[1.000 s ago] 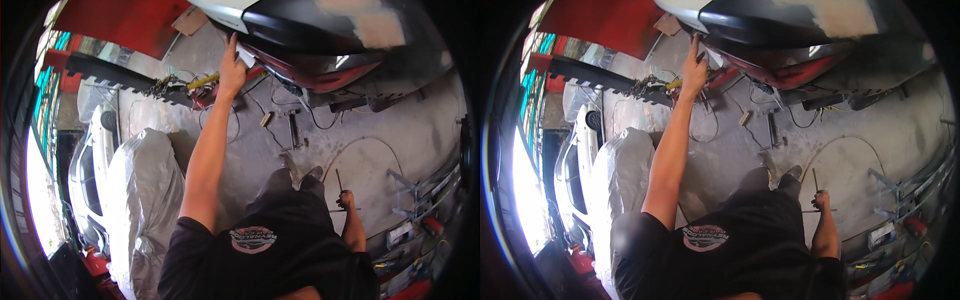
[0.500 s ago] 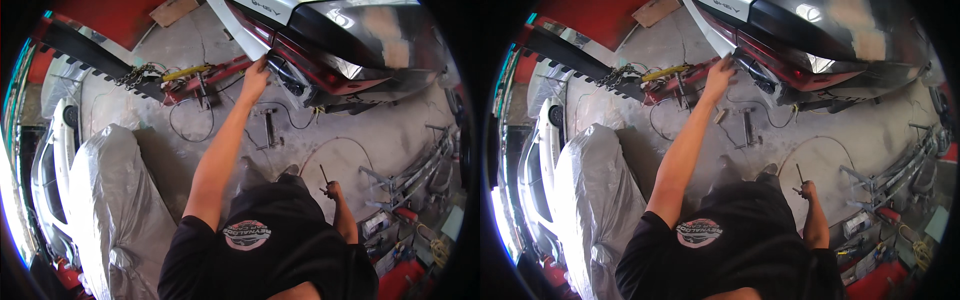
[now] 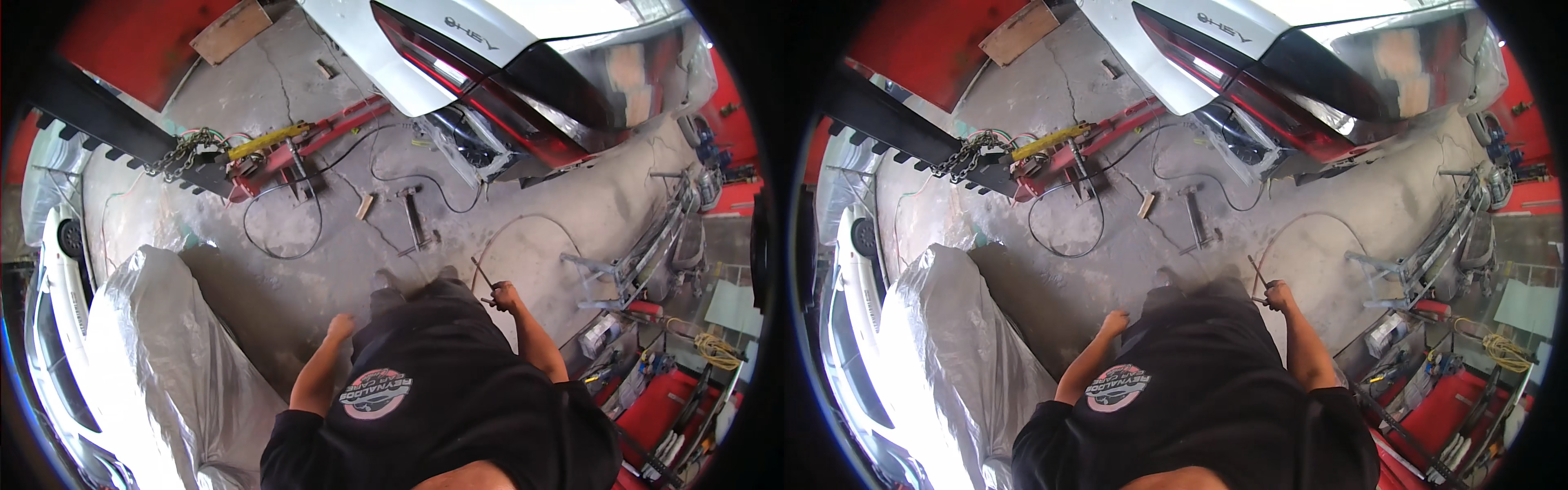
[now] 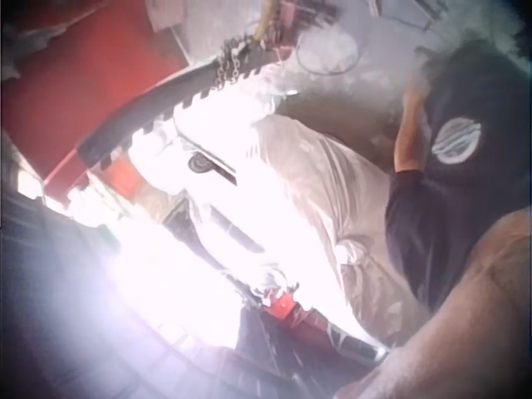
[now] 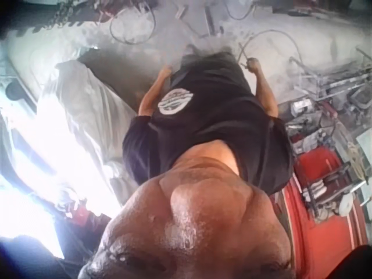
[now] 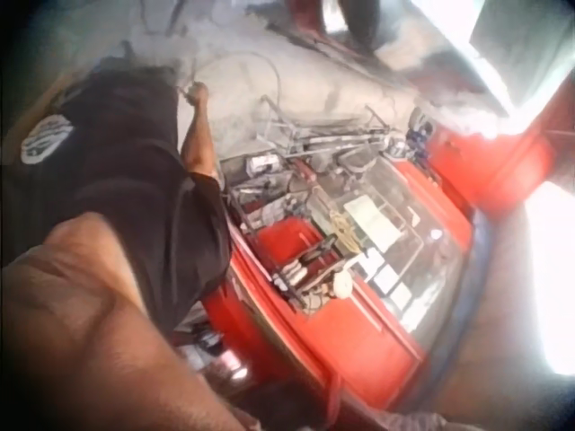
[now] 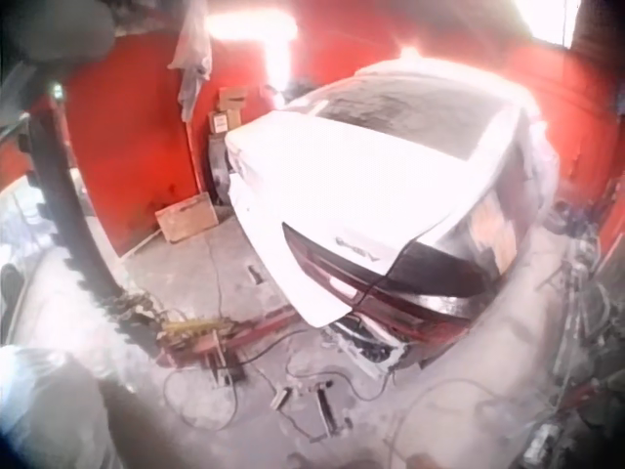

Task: The person aligns a taillight assembly onto a vehicle and presses it into place, then uses a long tool to manipulate components inside the vehicle frame through an opening.

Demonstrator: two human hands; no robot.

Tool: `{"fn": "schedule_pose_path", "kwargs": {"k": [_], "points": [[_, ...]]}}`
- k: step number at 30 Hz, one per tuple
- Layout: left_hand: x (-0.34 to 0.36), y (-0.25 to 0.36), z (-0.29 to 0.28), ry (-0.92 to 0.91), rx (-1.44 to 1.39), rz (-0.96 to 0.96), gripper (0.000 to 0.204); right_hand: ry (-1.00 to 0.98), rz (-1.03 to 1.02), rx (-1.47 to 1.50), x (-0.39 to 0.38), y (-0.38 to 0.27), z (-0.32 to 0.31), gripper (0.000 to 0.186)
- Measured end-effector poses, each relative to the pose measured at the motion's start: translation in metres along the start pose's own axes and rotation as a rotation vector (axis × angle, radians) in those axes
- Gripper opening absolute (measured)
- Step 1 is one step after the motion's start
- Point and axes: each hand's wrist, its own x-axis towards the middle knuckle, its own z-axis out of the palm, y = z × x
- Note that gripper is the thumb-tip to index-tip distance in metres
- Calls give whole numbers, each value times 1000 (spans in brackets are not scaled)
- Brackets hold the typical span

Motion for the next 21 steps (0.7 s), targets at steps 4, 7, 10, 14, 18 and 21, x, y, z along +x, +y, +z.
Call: {"fn": "schedule_pose_path", "kwargs": {"k": [4, 7, 10, 14, 18, 21], "points": [[15, -77, -11, -123, 332, 21, 36, -111, -54, -130, 10, -38, 0, 40], [17, -102, -7, 494, 49, 182, 36, -241, -116, -231, 48, -64, -3, 31], [22, 30, -51, 360, -815, -224, 38, -220, -130, -310, 91, -68, -11, 21], [14, 122, -61, 522, -521, 33, 33, 170, -1263, -1043, 218, -9, -56, 28], [9, 84, -92, 462, -540, -50, 31, 88, -743, -345, 181, -122, 31, 21], [36, 55, -118, 307, -486, 11, 33, -341, -315, 69, 120, -220, 48, 21]]}}
